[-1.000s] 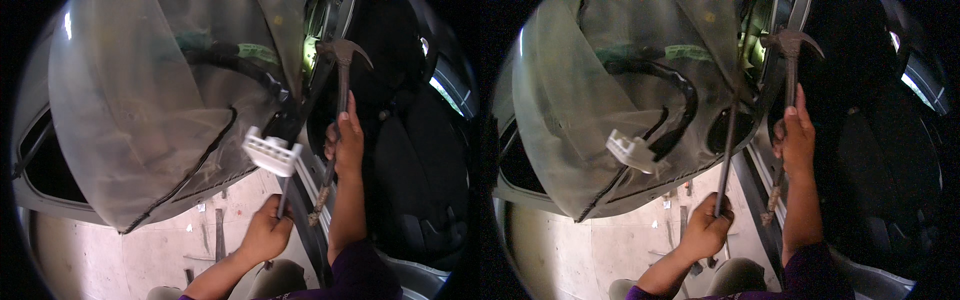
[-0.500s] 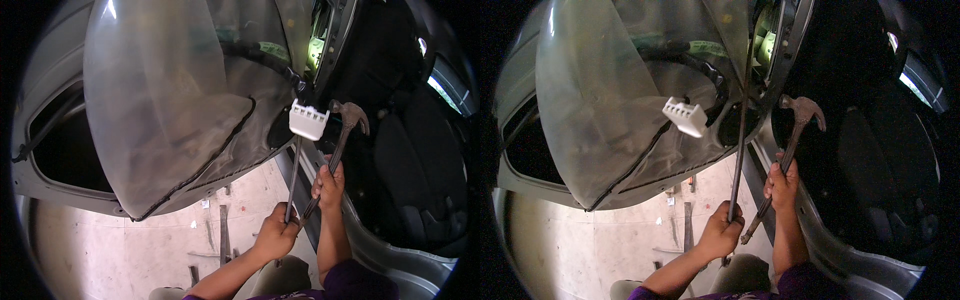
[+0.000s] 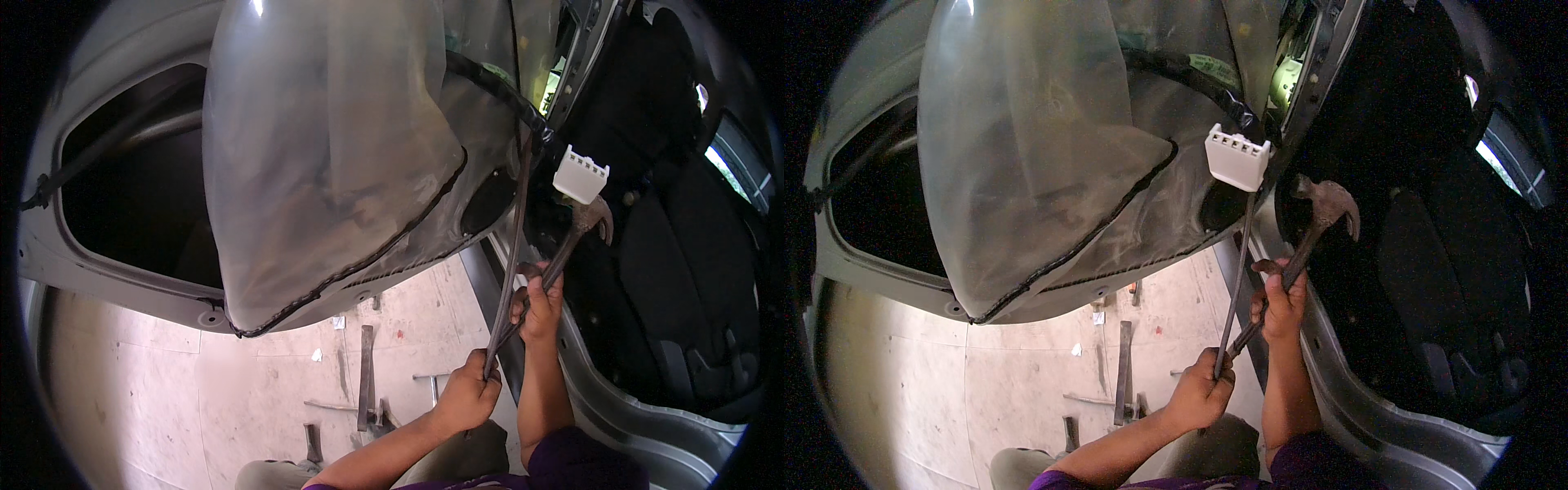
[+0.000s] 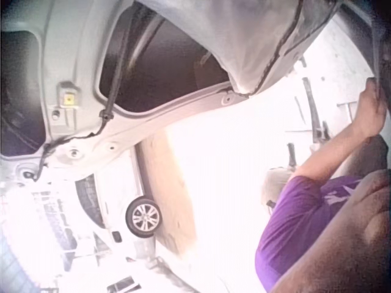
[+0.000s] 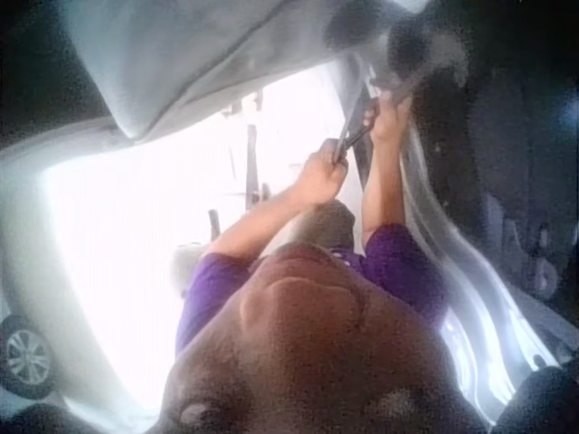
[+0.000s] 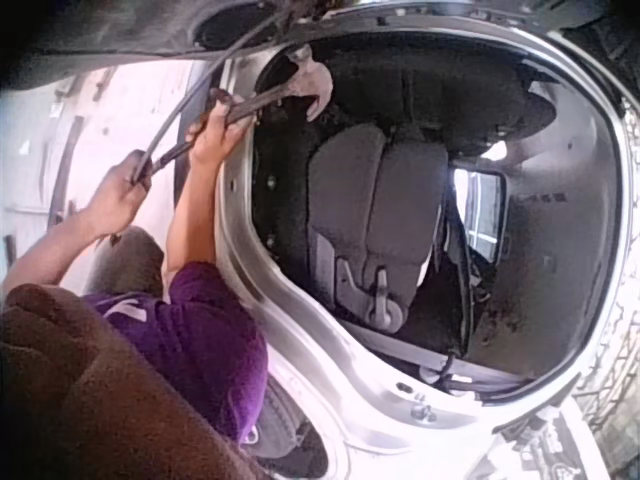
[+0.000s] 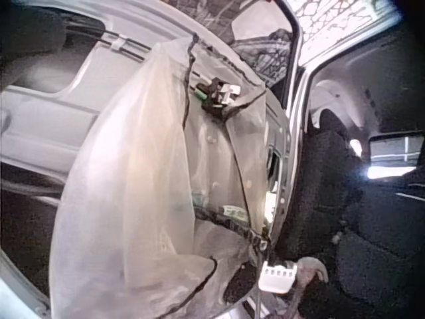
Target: The person uses a pry bar and hammer to work on a car door frame, then uses a body hammer to flatten out dents on the exterior panel.
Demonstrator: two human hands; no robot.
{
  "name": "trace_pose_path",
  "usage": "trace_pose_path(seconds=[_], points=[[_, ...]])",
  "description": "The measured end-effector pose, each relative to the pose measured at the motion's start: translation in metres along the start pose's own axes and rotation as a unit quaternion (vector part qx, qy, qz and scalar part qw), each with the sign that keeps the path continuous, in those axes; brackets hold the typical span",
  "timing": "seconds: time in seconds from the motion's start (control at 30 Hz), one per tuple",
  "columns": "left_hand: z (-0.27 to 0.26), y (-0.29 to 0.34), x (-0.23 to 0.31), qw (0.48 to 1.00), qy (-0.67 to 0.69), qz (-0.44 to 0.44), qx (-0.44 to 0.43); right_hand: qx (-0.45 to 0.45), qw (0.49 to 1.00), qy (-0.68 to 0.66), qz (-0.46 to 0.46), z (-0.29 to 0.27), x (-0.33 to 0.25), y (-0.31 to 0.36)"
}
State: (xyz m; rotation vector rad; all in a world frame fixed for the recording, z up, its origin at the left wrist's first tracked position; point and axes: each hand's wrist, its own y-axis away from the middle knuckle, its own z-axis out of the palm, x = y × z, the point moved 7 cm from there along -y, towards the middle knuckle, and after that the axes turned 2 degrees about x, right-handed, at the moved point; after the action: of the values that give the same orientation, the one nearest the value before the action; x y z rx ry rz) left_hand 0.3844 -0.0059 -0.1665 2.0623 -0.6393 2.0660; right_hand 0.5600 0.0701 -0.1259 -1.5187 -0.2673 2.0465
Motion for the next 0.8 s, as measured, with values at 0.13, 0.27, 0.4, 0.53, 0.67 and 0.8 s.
trace_pose_path(seconds=[0.13, 0.27, 0.4, 0.53, 0.67, 0.8], points=[[-0.002, 0.002, -0.008, 1.0, -0.029, -0.001, 0.01, -0.021, 1.0, 0.012, -0.006, 0.009, -0.004, -0.009], [0.007, -0.005, -0.018, 0.997, -0.055, 0.035, 0.036, -0.009, 0.999, 0.033, 0.022, 0.014, -0.002, -0.016], [0.018, -0.013, -0.037, 0.991, -0.088, 0.067, 0.073, -0.02, 0.998, 0.023, 0.055, 0.021, 0.0, -0.029], [0.021, -0.02, -0.053, 0.985, -0.122, 0.08, 0.094, -0.028, 0.998, 0.003, 0.062, 0.032, -0.007, -0.036], [0.028, -0.021, -0.076, 0.985, -0.119, 0.082, 0.093, -0.019, 0.994, 0.022, 0.11, 0.033, -0.007, -0.035], [0.039, -0.016, -0.095, 0.987, -0.107, 0.083, 0.085, -0.015, 0.99, 0.079, 0.118, 0.033, -0.013, -0.028]])
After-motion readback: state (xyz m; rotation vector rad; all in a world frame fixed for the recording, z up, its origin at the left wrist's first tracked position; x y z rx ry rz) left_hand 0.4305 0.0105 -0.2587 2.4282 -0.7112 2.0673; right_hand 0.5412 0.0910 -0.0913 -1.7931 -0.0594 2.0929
